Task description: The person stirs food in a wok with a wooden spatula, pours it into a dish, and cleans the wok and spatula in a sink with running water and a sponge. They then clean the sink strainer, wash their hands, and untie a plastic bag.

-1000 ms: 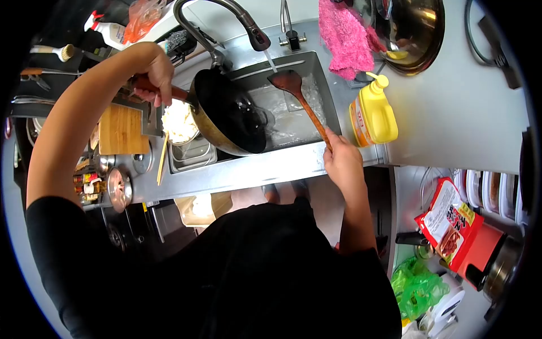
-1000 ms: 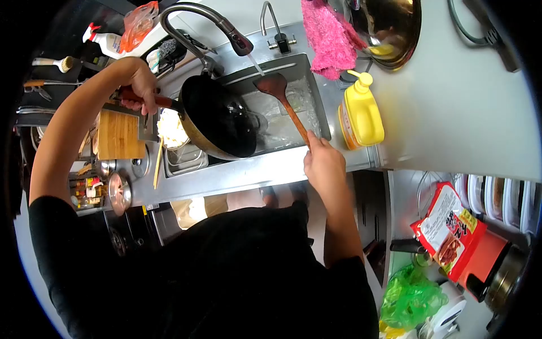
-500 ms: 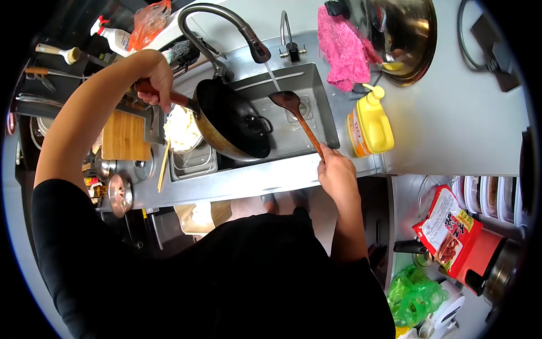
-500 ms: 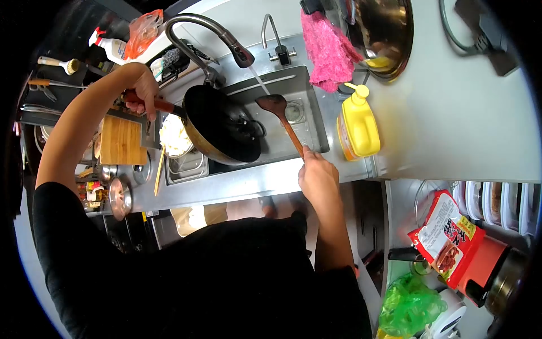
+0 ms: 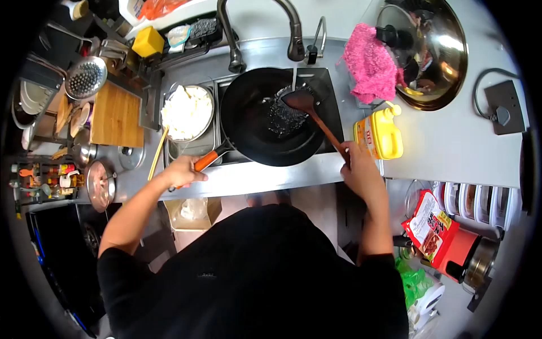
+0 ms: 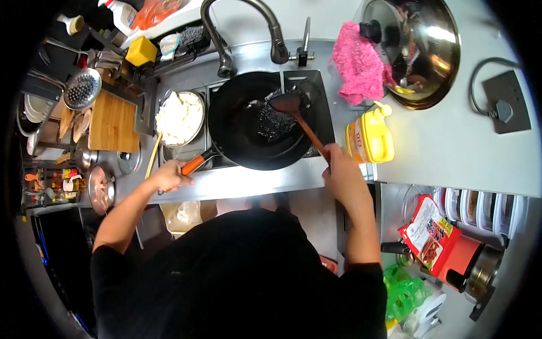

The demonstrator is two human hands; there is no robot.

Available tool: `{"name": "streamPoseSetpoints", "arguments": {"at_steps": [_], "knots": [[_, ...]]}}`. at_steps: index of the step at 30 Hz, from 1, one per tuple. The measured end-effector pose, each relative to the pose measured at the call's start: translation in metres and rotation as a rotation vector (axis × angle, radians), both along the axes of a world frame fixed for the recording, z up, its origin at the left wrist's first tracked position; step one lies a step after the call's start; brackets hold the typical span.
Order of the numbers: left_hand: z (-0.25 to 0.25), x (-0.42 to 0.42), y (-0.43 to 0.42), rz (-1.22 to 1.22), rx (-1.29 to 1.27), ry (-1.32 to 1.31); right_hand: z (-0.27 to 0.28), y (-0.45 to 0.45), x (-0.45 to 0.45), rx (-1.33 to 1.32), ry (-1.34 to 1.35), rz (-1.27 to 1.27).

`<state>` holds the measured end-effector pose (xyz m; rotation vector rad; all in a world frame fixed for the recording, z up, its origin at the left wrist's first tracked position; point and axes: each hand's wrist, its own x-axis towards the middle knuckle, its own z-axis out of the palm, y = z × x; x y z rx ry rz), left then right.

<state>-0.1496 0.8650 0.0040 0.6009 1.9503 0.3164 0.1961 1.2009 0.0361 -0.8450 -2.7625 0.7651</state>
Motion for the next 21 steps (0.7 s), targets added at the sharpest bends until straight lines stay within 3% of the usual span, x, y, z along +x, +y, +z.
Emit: {"name": "streamPoseSetpoints", "arguments": {"at_steps": [4,7,8,9,12,15,21], "knots": [[-0.075,0.002,-0.015,0.046,0.156,-0.06,0.013,0.021,-0.037,0.297,-0.252,0.106],[-0.118,-0.001,-0.016,-0.071,0.443,0.092,0.042,0.033,-0.058,0.579,-0.473,0.189],[-0.122,-0.002,-0.014,0.013,0.364,0.006,0.053,0.032,-0.061,0.663,-0.442,0.233],[-0.147,-0.008,-0.018,0.001,0.389,0.011,0.067,0.027,-0.063,0.645,-0.529,0.262],[-0.148,-0.013,-0.017,0.006,0.364,-0.058,0.107,0.01,-0.076,0.523,-0.746,0.317],[-0.134,-0.016,-0.016,0.059,0.303,-0.134,0.092,0.001,-0.083,0.214,-0.659,0.449],[-0.136,-0.032,-0.016,-0.038,0.402,-0.035,0.043,-0.02,-0.13,0.39,-0.622,0.394]]}}
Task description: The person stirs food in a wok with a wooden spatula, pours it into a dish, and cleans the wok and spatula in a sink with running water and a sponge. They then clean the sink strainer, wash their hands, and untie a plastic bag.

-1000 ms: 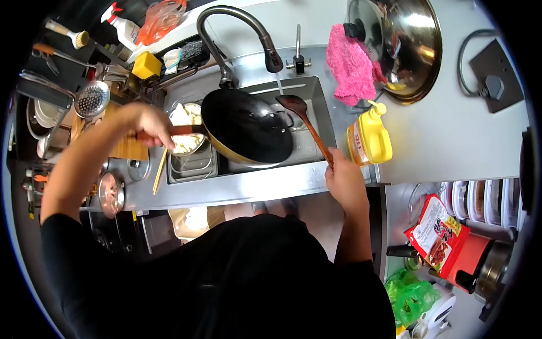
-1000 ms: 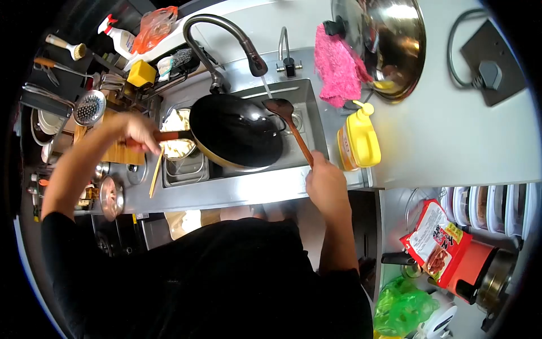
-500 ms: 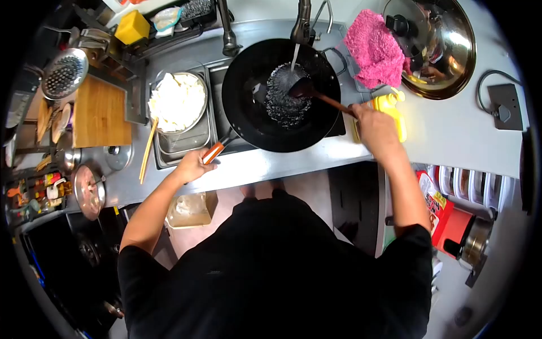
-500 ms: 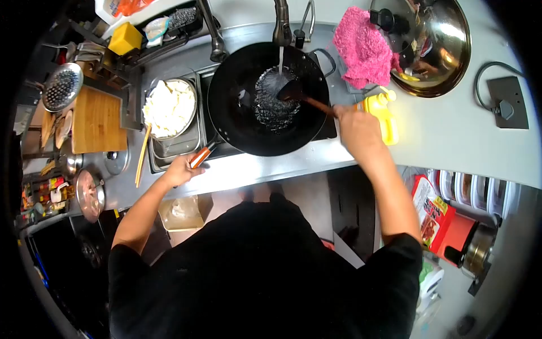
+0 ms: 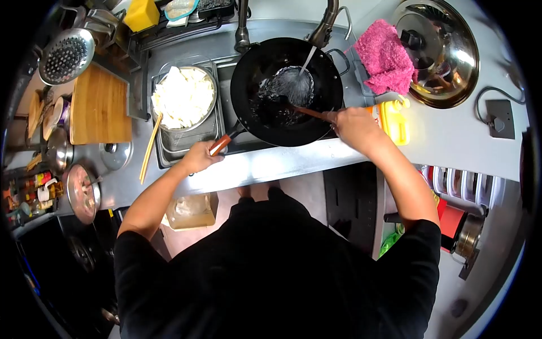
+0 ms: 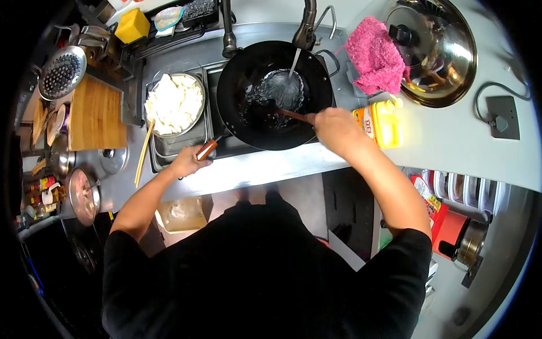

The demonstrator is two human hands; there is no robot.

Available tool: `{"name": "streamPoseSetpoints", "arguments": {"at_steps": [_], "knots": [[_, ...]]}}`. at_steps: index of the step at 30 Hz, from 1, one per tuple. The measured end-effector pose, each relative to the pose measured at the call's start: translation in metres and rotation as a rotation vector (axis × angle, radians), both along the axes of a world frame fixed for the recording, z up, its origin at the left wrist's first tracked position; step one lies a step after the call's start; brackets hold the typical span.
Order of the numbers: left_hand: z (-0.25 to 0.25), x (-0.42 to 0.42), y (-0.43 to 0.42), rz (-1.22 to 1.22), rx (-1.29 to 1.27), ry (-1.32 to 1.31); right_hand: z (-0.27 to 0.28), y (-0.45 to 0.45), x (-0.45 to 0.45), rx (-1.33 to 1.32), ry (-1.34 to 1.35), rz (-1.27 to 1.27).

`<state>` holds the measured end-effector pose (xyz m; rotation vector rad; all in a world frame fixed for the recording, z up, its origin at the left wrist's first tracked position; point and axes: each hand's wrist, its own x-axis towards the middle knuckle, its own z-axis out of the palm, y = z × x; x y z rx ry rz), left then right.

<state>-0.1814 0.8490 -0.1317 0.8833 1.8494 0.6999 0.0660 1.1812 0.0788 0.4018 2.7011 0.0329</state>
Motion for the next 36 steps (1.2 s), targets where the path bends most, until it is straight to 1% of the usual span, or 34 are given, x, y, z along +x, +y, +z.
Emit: {"name": "streamPoseSetpoints", "arguments": {"at_steps": [1,4,5,8,10,12,15,16,17,18,19,20,21,22,23,24,26,27,28,30,32,33,35,36], "knots": [[0.001,-0.004,0.002,-0.019,-0.005,0.007,0.002,0.002,-0.004,0.036,0.02,-0.015],[0.015,-0.005,0.003,-0.053,-0.023,0.013,0.038,0.013,0.006,0.056,-0.141,-0.034],[0.025,-0.005,0.005,-0.025,-0.107,-0.079,0.05,0.005,0.004,0.061,-0.296,-0.03],[0.035,-0.007,0.006,-0.059,-0.16,-0.193,0.035,-0.013,0.006,-0.113,-0.213,0.086],[0.041,-0.007,0.008,-0.087,-0.183,-0.238,0.019,-0.038,-0.01,-0.062,-0.157,-0.015],[0.063,-0.005,0.009,-0.118,-0.206,-0.264,0.003,-0.041,-0.028,-0.021,-0.196,-0.074],[0.084,0.0,0.002,-0.079,-0.241,-0.453,0.013,-0.018,-0.019,0.12,-0.114,-0.086],[0.086,0.003,-0.001,-0.058,-0.244,-0.519,0.023,-0.01,-0.015,0.165,-0.085,-0.054],[0.088,0.007,-0.005,-0.037,-0.251,-0.589,0.037,-0.002,-0.013,0.158,-0.147,-0.046],[0.089,0.012,-0.009,-0.013,-0.256,-0.657,0.061,-0.002,-0.015,0.118,-0.136,-0.046],[0.09,0.018,-0.011,-0.005,-0.247,-0.744,0.083,-0.004,-0.026,0.108,-0.26,-0.156],[0.097,0.024,-0.012,-0.007,-0.213,-0.83,0.098,0.001,-0.03,0.075,-0.299,-0.103],[0.1,0.03,-0.013,0.019,-0.217,-0.908,0.11,0.002,-0.033,0.097,-0.266,0.008],[0.103,0.035,-0.014,0.044,-0.218,-0.985,0.126,-0.002,-0.045,0.149,-0.396,-0.058],[0.095,0.044,-0.016,0.067,-0.184,-1.034,0.149,-0.019,-0.059,0.097,-0.406,-0.17],[0.099,0.054,-0.017,0.053,-0.138,-1.04,0.165,-0.032,-0.068,0.044,-0.418,-0.283],[0.091,0.069,-0.019,0.083,-0.11,-1.158,0.167,-0.009,-0.063,0.125,-0.298,0.14],[0.097,0.076,-0.019,0.102,-0.101,-1.17,0.176,-0.016,-0.069,0.126,-0.308,0.169],[0.092,0.083,-0.018,0.084,-0.055,-1.217,0.18,-0.014,-0.076,0.119,-0.347,0.196],[0.071,0.098,-0.019,0.071,0.035,-1.299,0.19,-0.028,-0.08,0.106,-0.328,0.199],[0.052,0.116,-0.014,0.04,0.063,-1.335,0.193,-0.023,-0.076,0.207,-0.225,0.307],[0.052,0.125,-0.01,0.011,0.117,-1.254,0.195,-0.033,-0.075,0.214,-0.115,0.359],[0.048,0.135,-0.006,-0.096,0.191,-1.438,0.196,-0.032,-0.08,0.211,-0.118,0.366],[0.036,0.141,-0.004,-0.122,0.243,-1.511,0.191,-0.019,-0.078,0.259,-0.064,0.457]]}}
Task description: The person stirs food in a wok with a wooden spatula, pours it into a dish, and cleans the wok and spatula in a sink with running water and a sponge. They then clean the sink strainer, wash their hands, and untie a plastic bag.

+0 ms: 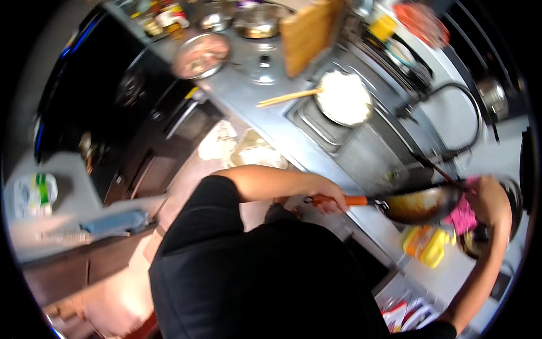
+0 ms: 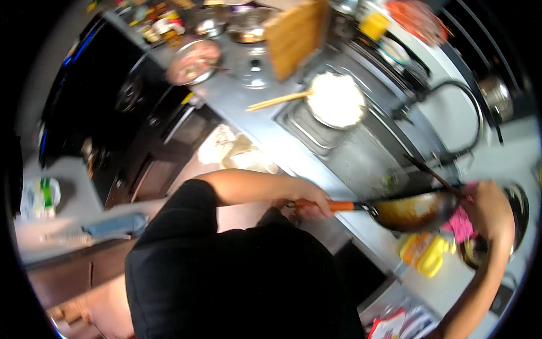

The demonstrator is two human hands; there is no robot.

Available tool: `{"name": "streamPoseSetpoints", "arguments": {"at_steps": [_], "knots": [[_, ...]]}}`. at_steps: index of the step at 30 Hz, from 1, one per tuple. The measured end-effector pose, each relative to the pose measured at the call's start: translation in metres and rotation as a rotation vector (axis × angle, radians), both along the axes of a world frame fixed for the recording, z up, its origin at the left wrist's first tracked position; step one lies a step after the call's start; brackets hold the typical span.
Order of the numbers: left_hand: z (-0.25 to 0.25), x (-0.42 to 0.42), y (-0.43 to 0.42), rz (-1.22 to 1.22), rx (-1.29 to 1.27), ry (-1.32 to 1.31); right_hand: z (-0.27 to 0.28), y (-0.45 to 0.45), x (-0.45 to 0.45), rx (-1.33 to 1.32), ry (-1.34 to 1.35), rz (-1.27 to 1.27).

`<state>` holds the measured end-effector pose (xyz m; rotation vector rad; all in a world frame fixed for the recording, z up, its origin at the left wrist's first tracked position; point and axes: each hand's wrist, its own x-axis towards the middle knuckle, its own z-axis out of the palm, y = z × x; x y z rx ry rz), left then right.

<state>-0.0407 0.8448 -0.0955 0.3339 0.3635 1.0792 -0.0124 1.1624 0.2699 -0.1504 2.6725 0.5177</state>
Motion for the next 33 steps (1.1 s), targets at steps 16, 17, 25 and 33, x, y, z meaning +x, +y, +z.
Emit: {"name": "streamPoseSetpoints", "arguments": {"at_steps": [16,17,25,33], "knots": [[0.119,0.057,-0.043,0.014,-0.344,0.815,0.002,-0.015,0.099,-0.242,0.145,-0.029],[0.129,0.064,-0.05,0.005,-0.357,0.918,0.0,-0.014,0.113,-0.249,0.159,-0.043],[0.15,0.121,-0.115,0.015,-0.346,1.642,-0.042,-0.035,0.226,-0.54,0.383,-0.221],[0.178,0.184,-0.239,0.323,-0.623,1.335,-0.091,-0.079,0.283,-0.641,0.267,-0.28]]}}
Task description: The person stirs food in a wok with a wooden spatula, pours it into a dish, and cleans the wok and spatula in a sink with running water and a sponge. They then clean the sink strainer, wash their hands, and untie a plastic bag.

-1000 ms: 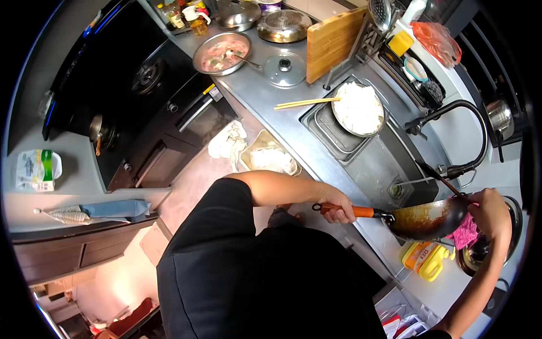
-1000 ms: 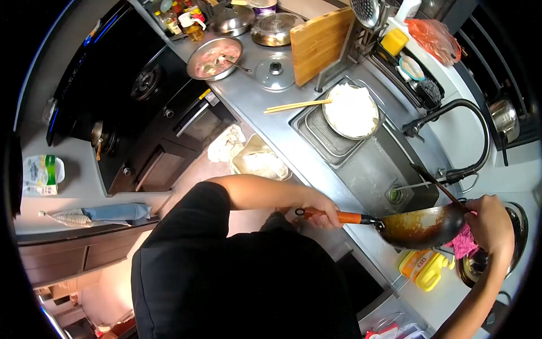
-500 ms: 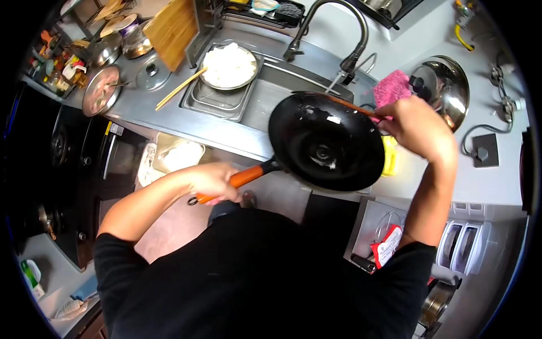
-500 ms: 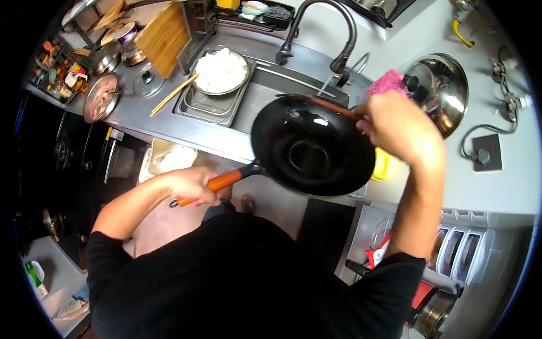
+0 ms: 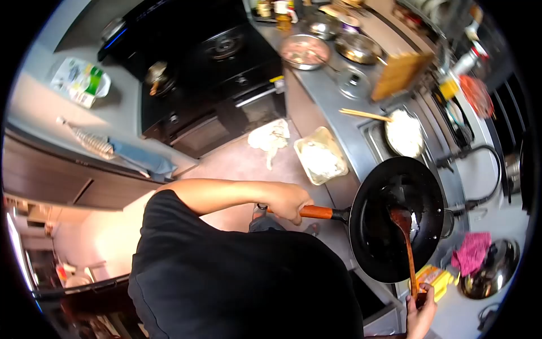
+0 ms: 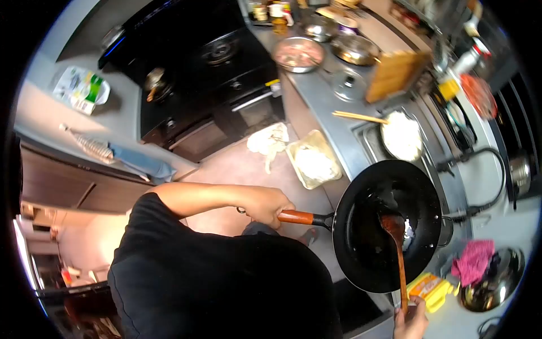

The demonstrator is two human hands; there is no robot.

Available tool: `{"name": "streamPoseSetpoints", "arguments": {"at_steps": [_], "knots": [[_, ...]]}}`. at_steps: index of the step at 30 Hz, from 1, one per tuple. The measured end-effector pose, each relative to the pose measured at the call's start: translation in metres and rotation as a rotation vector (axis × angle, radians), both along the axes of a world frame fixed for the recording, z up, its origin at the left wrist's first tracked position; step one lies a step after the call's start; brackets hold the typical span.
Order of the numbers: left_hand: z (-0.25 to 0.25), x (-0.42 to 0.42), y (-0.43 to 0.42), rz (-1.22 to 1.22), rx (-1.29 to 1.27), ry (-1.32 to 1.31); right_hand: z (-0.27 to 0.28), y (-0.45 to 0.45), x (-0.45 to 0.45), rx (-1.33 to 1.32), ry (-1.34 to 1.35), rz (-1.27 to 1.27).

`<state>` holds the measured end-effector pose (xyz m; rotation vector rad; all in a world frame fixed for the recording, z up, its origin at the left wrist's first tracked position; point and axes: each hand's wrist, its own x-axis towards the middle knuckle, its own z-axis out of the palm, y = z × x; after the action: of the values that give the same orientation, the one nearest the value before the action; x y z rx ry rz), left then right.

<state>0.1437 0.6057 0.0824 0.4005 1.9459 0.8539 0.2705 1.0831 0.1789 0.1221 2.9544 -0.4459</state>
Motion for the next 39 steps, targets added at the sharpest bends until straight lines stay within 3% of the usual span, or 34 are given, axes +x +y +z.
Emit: {"name": "streamPoseSetpoints", "arguments": {"at_steps": [4,6,9,13,17,19,23,27,31,36,39], "knots": [[0.001,0.033,-0.085,0.156,0.037,0.035,0.026,-0.096,-0.028,0.354,0.212,0.4],[-0.008,0.054,-0.137,0.22,0.085,0.087,-0.012,-0.113,-0.041,0.035,0.117,0.242],[0.045,0.078,-0.204,0.371,-0.035,-0.028,-0.011,-0.198,-0.064,-0.269,0.001,0.17],[0.028,0.113,-0.283,0.59,0.038,0.088,-0.009,-0.296,-0.113,-0.294,0.116,0.466],[0.046,0.108,-0.34,0.826,-0.051,0.003,-0.033,-0.387,-0.175,-0.423,0.359,0.498],[0.044,0.097,-0.369,0.923,-0.032,0.046,-0.04,-0.44,-0.204,-0.569,0.337,0.413],[0.005,0.059,-0.429,1.137,0.14,0.119,-0.068,-0.519,-0.258,-0.636,0.518,0.388],[0.0,-0.002,-0.469,1.228,0.047,0.192,-0.101,-0.562,-0.307,-0.71,0.676,0.362],[-0.031,-0.064,-0.518,1.293,0.092,0.203,-0.145,-0.581,-0.339,-0.846,0.688,0.341],[-0.045,-0.131,-0.568,1.314,0.041,0.22,-0.198,-0.582,-0.346,-0.873,0.249,0.298],[-0.053,-0.155,-0.591,1.317,0.047,0.204,-0.219,-0.584,-0.349,-0.836,0.162,0.328]]}}
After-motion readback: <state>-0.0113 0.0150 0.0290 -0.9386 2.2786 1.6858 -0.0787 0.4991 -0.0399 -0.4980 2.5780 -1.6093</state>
